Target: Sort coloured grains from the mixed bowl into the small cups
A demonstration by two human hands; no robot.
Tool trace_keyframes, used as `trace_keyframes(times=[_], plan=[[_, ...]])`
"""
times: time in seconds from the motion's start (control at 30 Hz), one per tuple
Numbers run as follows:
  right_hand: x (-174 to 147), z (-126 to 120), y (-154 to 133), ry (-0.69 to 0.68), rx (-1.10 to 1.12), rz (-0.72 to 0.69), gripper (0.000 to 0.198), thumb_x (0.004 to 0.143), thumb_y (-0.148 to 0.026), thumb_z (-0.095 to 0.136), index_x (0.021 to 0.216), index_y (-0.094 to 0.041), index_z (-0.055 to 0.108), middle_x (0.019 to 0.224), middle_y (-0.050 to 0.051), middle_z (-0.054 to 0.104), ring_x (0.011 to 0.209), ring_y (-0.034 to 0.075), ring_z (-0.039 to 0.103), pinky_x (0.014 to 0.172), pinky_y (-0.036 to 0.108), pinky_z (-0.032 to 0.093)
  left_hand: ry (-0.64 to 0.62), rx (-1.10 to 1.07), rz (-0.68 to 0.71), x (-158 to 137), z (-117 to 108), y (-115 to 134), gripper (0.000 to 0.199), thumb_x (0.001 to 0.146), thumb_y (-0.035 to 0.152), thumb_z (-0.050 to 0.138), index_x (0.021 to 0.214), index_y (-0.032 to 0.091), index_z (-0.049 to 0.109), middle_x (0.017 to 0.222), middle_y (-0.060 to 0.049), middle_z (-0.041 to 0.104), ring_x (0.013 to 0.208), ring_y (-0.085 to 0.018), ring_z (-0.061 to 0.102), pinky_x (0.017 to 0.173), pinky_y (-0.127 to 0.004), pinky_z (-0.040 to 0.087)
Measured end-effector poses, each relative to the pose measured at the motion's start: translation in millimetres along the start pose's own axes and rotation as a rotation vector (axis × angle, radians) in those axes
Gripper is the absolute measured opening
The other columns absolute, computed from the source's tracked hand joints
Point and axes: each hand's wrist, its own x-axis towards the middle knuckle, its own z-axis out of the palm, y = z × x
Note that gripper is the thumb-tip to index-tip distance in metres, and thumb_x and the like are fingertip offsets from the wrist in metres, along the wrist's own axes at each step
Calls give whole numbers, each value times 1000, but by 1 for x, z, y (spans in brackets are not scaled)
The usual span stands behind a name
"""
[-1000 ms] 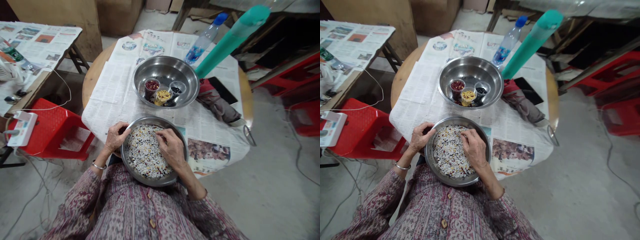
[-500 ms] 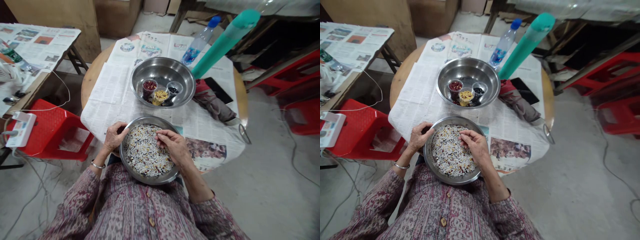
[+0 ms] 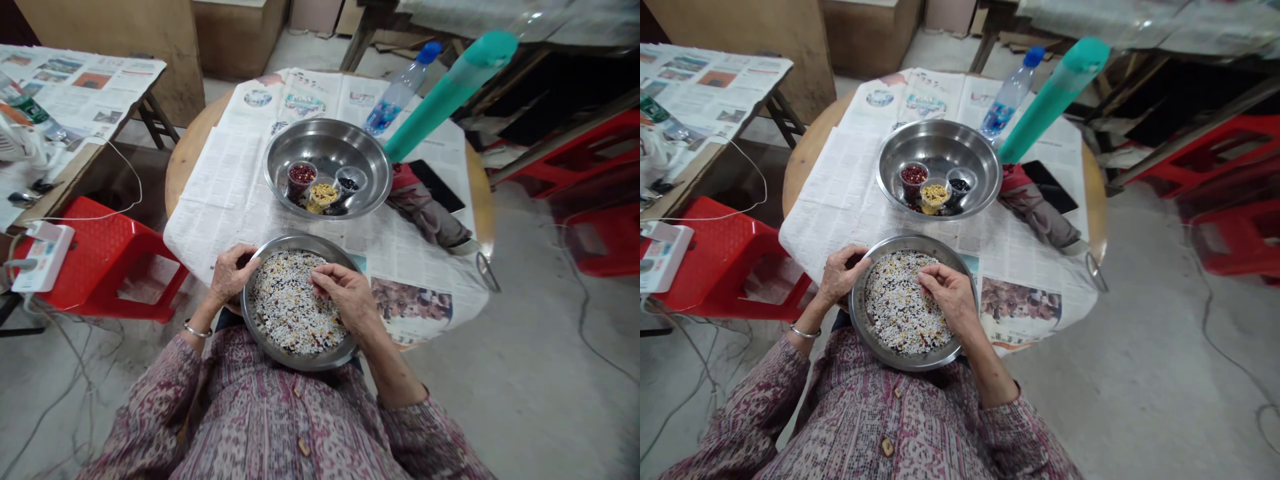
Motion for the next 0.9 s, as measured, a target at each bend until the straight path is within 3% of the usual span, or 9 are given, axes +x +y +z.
trace_keyframes(times=[0.13, 0.3, 0.43, 0.67, 0.8, 0.9], plan=[[0, 2, -2, -14, -12, 0, 35, 62, -48, 80, 76, -19, 68, 68, 1, 69, 53, 11, 56, 50, 24, 43, 8, -7, 1, 0, 0, -1, 11, 86, 23, 64, 93, 19, 71, 91, -4, 74, 83, -16, 67, 79, -30, 54], [-1, 1, 0, 31, -406, -248, 22, 75, -41, 67, 76, -19, 70, 66, 0, 67, 58, 13, 57, 60, 28, 47, 3, 5, -6, 0, 0, 0, 11, 86, 24, 64, 93, 19, 71, 93, -4, 75, 84, -17, 68, 81, -31, 55], [2, 0, 0, 41, -554, -350, 18, 79, -35, 60, 80, -19, 70, 68, 0, 69, 58, 14, 58, 61, 28, 46, 4, 9, -4, 0, 0, 0, 11, 86, 25, 64, 93, 19, 71, 91, -4, 75, 82, -16, 68, 79, -30, 55], [13, 3, -6, 62, -544, -354, 24, 78, -32, 57, 86, -18, 74, 68, 1, 67, 58, 14, 54, 57, 27, 43, 3, 10, -5, 0, 0, -1, 12, 86, 26, 64, 93, 19, 71, 91, -4, 75, 83, -17, 68, 79, -31, 55], [17, 3, -6, -61, -440, -243, 23, 75, -34, 59, 82, -18, 74, 60, 0, 64, 55, 14, 54, 54, 27, 42, 2, -1, -2, 0, 0, 0, 11, 86, 25, 64, 93, 19, 71, 91, -4, 75, 83, -17, 68, 79, -31, 55], [15, 2, -9, -9, -666, -356, 18, 73, -27, 56, 74, -20, 72, 68, 3, 69, 62, 16, 58, 60, 29, 45, 2, -1, 0, 0, 0, 0, 11, 86, 24, 64, 93, 19, 71, 91, -4, 75, 82, -17, 68, 79, -31, 55]])
